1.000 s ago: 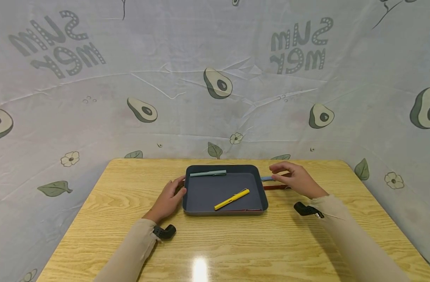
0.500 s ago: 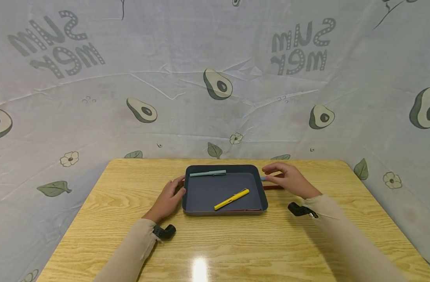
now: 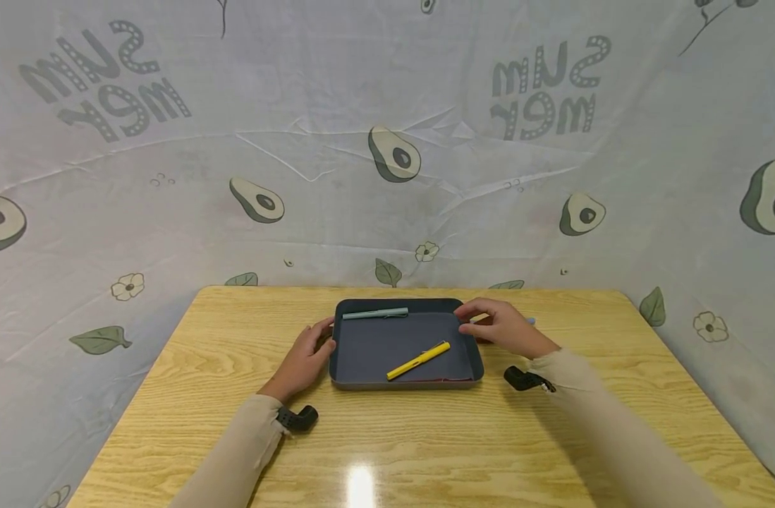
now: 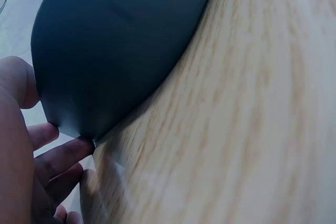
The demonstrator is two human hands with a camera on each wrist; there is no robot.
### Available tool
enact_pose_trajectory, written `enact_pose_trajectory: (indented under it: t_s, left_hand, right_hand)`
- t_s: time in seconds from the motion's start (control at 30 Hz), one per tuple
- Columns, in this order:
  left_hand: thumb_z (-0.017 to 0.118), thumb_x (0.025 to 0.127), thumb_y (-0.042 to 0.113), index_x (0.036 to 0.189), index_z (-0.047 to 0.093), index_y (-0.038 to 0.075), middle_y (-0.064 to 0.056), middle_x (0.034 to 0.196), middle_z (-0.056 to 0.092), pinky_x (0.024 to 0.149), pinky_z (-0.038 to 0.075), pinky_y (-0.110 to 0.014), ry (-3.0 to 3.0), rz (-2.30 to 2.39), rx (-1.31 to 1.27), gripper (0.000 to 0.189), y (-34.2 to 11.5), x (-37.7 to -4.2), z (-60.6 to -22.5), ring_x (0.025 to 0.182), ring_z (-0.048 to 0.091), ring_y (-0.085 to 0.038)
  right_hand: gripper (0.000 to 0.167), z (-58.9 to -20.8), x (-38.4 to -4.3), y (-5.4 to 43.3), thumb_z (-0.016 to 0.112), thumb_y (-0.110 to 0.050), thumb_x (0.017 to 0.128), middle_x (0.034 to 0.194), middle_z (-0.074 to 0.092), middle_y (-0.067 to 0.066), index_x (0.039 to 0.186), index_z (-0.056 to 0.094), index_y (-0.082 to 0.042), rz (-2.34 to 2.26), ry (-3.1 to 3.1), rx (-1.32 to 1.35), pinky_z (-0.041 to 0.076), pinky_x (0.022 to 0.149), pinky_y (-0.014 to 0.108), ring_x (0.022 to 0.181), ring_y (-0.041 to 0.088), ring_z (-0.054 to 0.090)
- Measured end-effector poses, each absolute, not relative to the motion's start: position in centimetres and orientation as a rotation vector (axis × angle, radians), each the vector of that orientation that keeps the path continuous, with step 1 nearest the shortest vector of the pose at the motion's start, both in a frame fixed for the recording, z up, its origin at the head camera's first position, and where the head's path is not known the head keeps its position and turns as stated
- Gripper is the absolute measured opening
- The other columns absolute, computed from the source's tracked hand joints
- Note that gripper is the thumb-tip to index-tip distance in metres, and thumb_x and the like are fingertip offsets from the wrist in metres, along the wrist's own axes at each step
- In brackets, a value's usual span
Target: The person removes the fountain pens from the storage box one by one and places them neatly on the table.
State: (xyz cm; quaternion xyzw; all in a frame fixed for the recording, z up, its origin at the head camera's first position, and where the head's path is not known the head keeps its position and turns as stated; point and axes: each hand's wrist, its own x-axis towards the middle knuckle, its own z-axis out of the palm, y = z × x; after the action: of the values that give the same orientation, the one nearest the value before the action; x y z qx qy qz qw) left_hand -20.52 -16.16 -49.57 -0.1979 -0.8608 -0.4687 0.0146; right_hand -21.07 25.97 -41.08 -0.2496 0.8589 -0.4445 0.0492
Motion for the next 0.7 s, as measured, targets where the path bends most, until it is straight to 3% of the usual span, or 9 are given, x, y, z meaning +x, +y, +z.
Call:
enact_pose_trajectory:
  t_s: [0.13,0.4,0.7]
  left_hand:
    - [0.052,0.11,0.017,0.158,0.04,0.004,-0.022,0.144,0.059,0.13,0.007,-0.052,-2.677,-1.45,-0.62,0.052,-16.2,-20.5,-49.7,0.141,0.049,-0.037]
    - [0.054,0.109,0.015,0.157,0.04,0.003,-0.022,0.142,0.06,0.129,0.007,-0.054,-2.647,-1.455,-0.637,0.051,-16.1,-20.6,-49.8,0.138,0.052,-0.038]
    - [0.053,0.11,0.018,0.158,0.039,0.005,-0.02,0.144,0.06,0.13,0.006,-0.052,-2.666,-1.468,-0.632,0.052,-16.1,-20.5,-49.7,0.14,0.05,-0.036]
  right_hand:
    - [0.03,-41.5,-21.1,25.2,0.073,-0.016,0.098,0.128,0.065,0.023,0.127,0.07,-0.008,-1.316,2.635,-0.806,0.06,0.093,0.034,0.116,0.035,0.065]
    - [0.032,-41.7,-21.3,23.7,0.074,-0.016,0.098,0.125,0.067,0.021,0.126,0.07,-0.003,-1.247,2.61,-0.825,0.059,0.092,0.045,0.111,0.033,0.065]
    - [0.033,-42.4,-21.4,22.9,0.074,-0.02,0.098,0.12,0.069,0.017,0.126,0.07,-0.002,-1.158,2.6,-0.861,0.06,0.083,0.031,0.105,0.028,0.068]
